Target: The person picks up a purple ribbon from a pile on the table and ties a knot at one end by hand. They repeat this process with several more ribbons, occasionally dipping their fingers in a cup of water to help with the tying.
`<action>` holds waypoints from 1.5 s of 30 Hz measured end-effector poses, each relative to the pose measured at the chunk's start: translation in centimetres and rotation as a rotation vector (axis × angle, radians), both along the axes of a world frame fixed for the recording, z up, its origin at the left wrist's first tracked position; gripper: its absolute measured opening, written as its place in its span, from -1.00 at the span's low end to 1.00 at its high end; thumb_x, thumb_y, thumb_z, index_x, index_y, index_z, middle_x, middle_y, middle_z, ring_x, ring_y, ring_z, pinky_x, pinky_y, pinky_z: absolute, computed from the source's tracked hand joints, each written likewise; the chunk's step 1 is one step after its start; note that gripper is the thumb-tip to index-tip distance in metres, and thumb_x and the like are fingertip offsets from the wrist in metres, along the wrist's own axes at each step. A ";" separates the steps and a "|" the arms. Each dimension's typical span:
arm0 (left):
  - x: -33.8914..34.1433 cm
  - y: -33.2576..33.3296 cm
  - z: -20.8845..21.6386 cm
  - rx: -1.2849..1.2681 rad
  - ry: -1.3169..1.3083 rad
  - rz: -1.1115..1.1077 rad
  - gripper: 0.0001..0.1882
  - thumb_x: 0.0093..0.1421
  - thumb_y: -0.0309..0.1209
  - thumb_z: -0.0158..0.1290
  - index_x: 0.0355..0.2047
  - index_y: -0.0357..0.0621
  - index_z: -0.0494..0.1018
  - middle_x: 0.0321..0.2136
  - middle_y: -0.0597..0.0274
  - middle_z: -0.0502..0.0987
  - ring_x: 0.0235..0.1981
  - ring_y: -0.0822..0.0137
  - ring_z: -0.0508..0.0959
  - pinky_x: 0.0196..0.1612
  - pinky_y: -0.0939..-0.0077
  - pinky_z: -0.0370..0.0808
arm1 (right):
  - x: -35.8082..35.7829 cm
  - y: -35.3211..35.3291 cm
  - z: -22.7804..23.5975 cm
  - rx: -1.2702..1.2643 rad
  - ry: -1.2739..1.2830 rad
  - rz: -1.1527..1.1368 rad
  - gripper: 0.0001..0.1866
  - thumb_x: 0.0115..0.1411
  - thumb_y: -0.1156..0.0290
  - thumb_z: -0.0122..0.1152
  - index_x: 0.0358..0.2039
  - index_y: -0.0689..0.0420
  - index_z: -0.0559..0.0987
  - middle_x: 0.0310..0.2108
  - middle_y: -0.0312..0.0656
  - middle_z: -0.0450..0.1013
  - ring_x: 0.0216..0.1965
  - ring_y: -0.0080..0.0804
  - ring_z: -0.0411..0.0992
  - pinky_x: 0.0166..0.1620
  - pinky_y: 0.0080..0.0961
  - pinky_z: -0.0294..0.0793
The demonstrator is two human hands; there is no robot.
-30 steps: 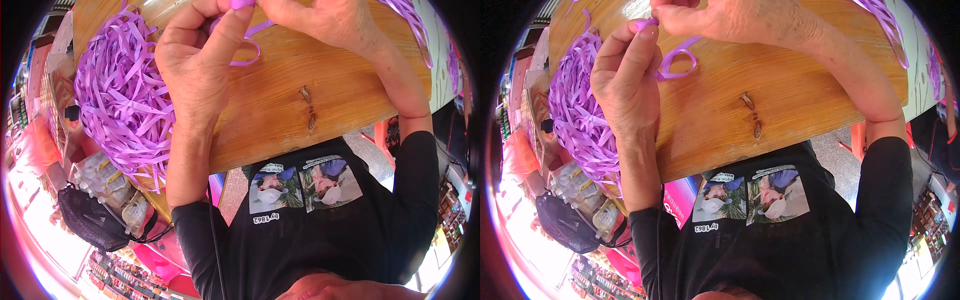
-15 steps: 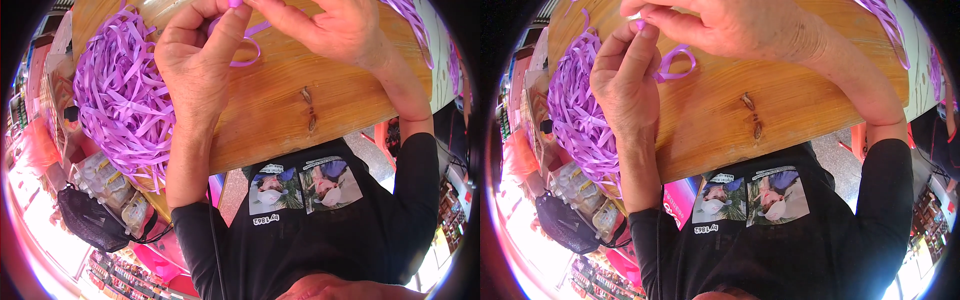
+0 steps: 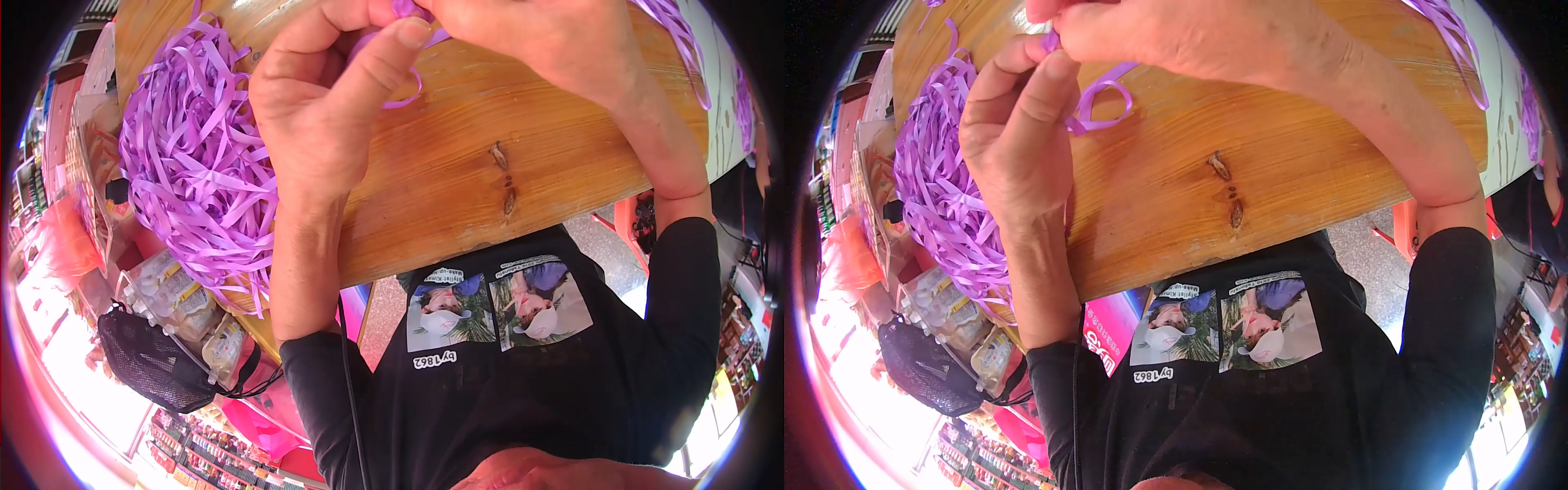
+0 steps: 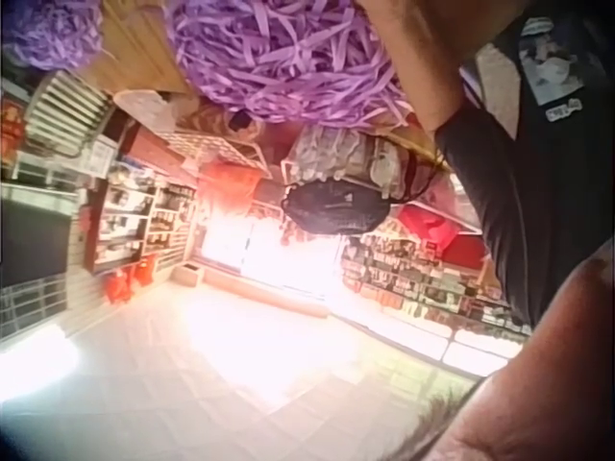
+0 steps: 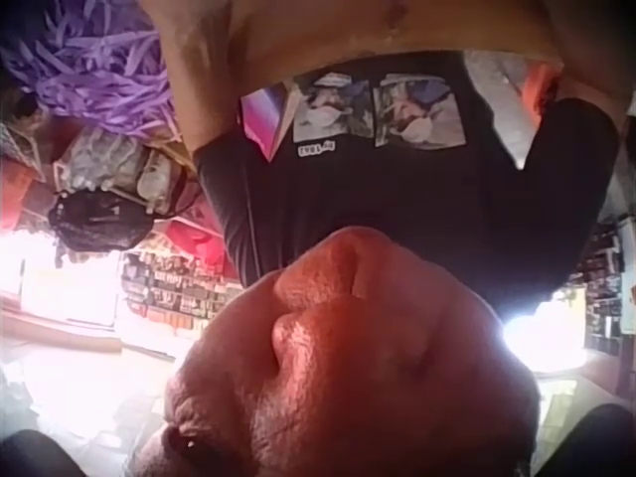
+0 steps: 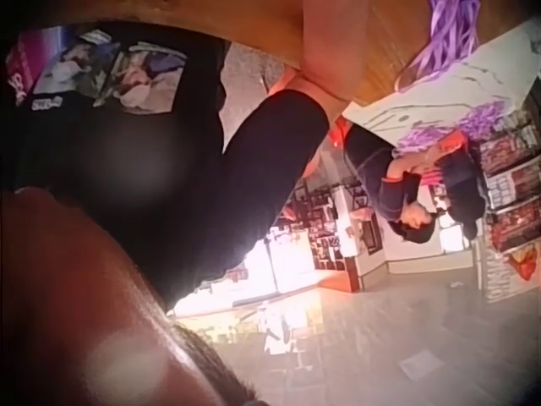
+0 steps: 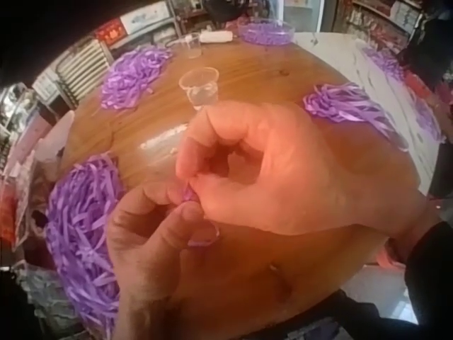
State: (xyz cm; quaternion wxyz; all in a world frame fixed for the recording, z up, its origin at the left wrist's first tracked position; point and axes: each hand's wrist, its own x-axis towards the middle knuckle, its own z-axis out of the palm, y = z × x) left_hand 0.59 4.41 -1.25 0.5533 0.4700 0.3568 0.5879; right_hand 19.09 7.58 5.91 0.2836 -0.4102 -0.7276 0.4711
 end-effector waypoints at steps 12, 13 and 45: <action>0.4 0.2 -0.4 -0.199 -0.433 -0.188 -0.85 0.22 -0.46 -0.01 -0.24 -0.24 0.47 -0.54 0.44 0.31 -0.56 0.55 0.14 -0.51 0.65 0.05 | -0.6 1.3 -2.6 -0.058 0.169 0.010 -0.87 0.11 0.51 0.12 -0.30 0.21 0.50 -0.35 -0.29 0.45 -0.26 -0.58 0.40 -0.15 -0.63 0.39; 0.3 0.3 -0.4 -0.195 -0.432 -0.190 -0.85 0.22 -0.46 -0.01 -0.24 -0.24 0.47 -0.54 0.44 0.31 -0.56 0.55 0.14 -0.51 0.65 0.05 | -1.0 1.9 -4.1 0.167 0.413 0.128 -0.87 0.11 0.53 0.13 -0.30 0.22 0.50 -0.35 -0.27 0.46 -0.26 -0.57 0.41 -0.16 -0.63 0.40; 0.7 -0.6 0.4 -0.056 -0.030 0.130 -0.84 0.19 -0.50 0.06 -0.25 -0.31 0.50 -0.58 0.40 0.44 -0.67 0.67 0.15 -0.64 0.76 0.00 | -0.7 2.8 -4.2 0.395 0.609 0.267 -0.91 0.08 0.51 0.18 -0.39 0.23 0.54 -0.41 -0.26 0.51 -0.32 -0.59 0.43 -0.22 -0.66 0.41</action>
